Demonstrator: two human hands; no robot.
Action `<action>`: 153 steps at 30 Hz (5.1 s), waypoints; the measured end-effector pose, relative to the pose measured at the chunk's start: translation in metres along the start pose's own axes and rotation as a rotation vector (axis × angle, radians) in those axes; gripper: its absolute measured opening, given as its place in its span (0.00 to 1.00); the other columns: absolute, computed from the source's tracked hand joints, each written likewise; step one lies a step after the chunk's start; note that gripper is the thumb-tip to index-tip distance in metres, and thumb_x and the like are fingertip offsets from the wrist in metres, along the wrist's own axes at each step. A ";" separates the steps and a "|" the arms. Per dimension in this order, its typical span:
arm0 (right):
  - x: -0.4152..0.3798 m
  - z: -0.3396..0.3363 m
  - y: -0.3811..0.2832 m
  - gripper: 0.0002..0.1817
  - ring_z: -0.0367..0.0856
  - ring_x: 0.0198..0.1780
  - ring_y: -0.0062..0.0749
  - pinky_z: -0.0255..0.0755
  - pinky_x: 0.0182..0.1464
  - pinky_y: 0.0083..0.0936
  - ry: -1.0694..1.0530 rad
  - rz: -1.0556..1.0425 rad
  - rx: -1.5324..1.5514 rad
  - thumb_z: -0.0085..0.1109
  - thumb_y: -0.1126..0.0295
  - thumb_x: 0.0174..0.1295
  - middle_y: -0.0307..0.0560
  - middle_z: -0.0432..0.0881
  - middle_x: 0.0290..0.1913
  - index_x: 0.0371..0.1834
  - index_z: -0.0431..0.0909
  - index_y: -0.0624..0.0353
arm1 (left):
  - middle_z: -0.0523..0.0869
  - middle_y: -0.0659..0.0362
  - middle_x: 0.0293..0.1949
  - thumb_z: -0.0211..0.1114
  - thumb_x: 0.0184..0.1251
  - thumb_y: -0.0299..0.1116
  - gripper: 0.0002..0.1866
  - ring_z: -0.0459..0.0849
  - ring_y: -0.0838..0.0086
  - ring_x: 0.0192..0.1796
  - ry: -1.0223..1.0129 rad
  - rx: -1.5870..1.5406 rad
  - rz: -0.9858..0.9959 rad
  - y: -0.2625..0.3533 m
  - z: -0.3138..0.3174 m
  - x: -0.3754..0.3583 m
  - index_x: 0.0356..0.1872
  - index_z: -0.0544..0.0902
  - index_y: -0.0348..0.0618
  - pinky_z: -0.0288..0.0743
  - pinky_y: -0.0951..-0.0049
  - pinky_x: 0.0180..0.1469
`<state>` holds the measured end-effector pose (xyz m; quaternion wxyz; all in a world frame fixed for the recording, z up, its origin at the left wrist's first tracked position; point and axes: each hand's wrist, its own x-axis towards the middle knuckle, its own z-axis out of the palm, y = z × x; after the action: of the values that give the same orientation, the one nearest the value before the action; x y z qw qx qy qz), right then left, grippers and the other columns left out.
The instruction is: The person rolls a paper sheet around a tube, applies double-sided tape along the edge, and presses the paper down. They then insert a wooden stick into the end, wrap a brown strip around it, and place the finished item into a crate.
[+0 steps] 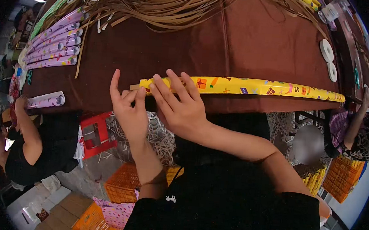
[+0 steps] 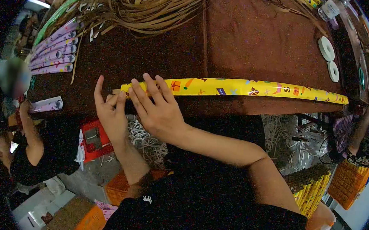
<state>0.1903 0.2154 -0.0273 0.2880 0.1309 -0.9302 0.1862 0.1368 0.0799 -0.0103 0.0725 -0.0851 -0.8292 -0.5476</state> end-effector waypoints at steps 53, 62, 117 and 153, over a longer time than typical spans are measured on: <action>-0.039 -0.062 0.026 0.24 0.80 0.23 0.18 0.68 0.23 0.12 -0.196 1.230 1.218 0.53 0.53 0.72 0.46 0.87 0.30 0.39 0.84 0.68 | 0.60 0.61 0.69 0.58 0.71 0.22 0.10 0.76 0.80 0.38 -0.001 -0.152 -0.052 -0.015 0.007 -0.024 0.35 0.82 0.21 0.71 0.77 0.50; -0.055 -0.058 0.028 0.22 0.79 0.26 0.16 0.70 0.27 0.13 -0.182 1.110 1.243 0.50 0.57 0.75 0.44 0.87 0.31 0.39 0.83 0.68 | 0.60 0.57 0.70 0.58 0.71 0.23 0.11 0.78 0.79 0.38 -0.015 -0.169 -0.048 -0.015 0.004 -0.022 0.33 0.83 0.23 0.72 0.77 0.48; -0.091 -0.133 0.101 0.15 0.84 0.26 0.20 0.71 0.24 0.15 0.104 1.369 1.181 0.63 0.62 0.67 0.45 0.88 0.30 0.34 0.86 0.66 | 0.82 0.62 0.30 0.55 0.71 0.19 0.27 0.76 0.83 0.37 0.029 -0.150 -0.111 0.004 0.010 -0.024 0.69 0.60 0.37 0.66 0.81 0.52; -0.098 -0.149 0.115 0.18 0.83 0.24 0.20 0.73 0.26 0.15 -0.020 1.444 1.030 0.62 0.58 0.68 0.45 0.85 0.24 0.36 0.84 0.66 | 0.83 0.57 0.36 0.55 0.73 0.21 0.26 0.79 0.79 0.42 0.000 -0.154 -0.156 0.007 0.008 -0.024 0.70 0.61 0.40 0.69 0.78 0.53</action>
<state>0.3007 0.3941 -0.0019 -0.0025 -0.3732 -0.5891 0.7167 0.1614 0.0886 -0.0126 0.0230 -0.0254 -0.7887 -0.6139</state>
